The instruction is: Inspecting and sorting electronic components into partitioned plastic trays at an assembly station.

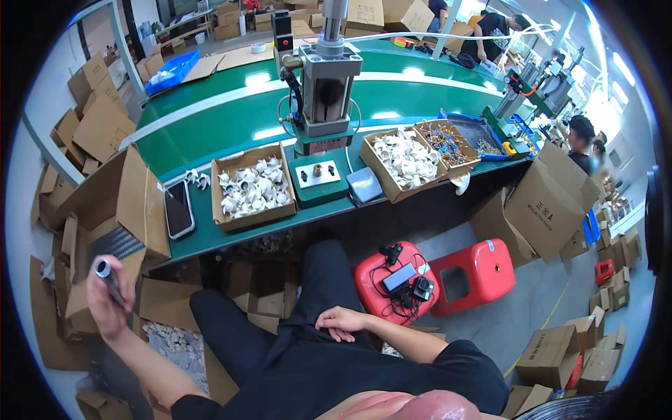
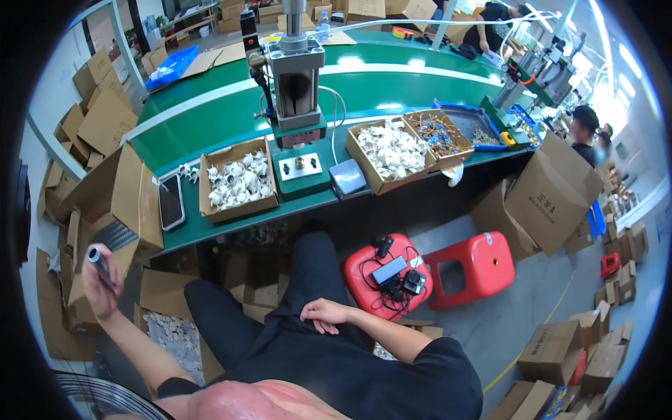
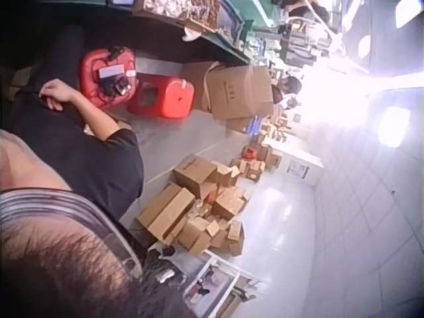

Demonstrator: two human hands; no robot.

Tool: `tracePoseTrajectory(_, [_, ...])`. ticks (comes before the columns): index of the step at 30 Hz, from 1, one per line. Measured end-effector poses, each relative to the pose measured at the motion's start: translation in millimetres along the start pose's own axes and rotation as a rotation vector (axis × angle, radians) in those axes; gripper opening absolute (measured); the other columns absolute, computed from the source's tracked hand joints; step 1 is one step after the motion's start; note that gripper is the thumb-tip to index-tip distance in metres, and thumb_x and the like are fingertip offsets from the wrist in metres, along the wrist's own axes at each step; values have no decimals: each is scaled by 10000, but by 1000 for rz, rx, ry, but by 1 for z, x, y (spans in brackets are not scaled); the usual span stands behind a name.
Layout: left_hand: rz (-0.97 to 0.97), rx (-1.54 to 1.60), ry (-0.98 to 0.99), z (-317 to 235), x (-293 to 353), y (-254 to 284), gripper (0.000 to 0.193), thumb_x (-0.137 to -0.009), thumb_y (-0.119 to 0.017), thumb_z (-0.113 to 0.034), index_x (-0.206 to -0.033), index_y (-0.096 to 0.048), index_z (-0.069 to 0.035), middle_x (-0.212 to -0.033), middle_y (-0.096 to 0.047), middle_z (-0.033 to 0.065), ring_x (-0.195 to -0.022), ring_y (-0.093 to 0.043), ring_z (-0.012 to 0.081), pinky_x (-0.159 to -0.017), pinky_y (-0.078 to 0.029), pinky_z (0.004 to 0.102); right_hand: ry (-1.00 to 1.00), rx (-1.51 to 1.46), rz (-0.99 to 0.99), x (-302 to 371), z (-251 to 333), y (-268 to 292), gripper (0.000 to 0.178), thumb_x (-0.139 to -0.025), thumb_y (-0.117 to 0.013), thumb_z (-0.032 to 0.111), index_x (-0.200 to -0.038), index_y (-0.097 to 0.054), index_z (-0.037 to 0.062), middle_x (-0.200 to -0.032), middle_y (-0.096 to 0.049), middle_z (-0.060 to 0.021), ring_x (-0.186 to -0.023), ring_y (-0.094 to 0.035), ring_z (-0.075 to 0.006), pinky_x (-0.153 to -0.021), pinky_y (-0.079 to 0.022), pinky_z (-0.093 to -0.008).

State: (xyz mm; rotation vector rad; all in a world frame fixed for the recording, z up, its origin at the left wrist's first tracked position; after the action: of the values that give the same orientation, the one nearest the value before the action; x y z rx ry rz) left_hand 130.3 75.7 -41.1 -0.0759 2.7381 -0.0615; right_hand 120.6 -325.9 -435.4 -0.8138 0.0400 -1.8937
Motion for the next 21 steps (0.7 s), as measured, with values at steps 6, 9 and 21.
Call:
tracePoseTrajectory(6, [112,-26,187,82,19,-93,602,-959,-703,-523,-1044,-664,71,-749,-609,32,-533,-479,51,-486,-313,211,126,84,-345,24,17,10,202,-1080,-517,166,-1094,-674,41,-662,-666,-82,-434,-607,-135,-383,-488,-282])
tracePoseTrajectory(9, [232,171,224,120,30,-128,497,-990,-723,-411,-1160,-701,55,-763,-620,2,-575,-464,30,-510,-328,199,320,201,-507,33,65,9,213,-1077,-589,194,-1070,-714,22,-699,-650,-5,-546,-568,-47,-497,-455,-208])
tracePoseTrajectory(21, [422,215,543,195,64,-203,367,-1018,-702,-350,-1178,-725,-20,-812,-646,-15,-670,-510,31,-578,-385,210,1048,696,-303,70,265,-64,403,-917,-765,73,-1313,-689,64,-1160,-625,-73,-903,-638,-123,-615,-514,-228])
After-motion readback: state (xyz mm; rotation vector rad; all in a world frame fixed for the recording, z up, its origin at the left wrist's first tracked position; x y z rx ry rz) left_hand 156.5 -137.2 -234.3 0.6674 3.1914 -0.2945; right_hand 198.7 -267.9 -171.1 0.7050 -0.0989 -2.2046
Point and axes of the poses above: each hand's wrist, its own x-axis away from the middle knuckle, its own y-axis out of the back of the hand, z = x × y, the point moved 9 cm from there along -x, towards the middle knuckle
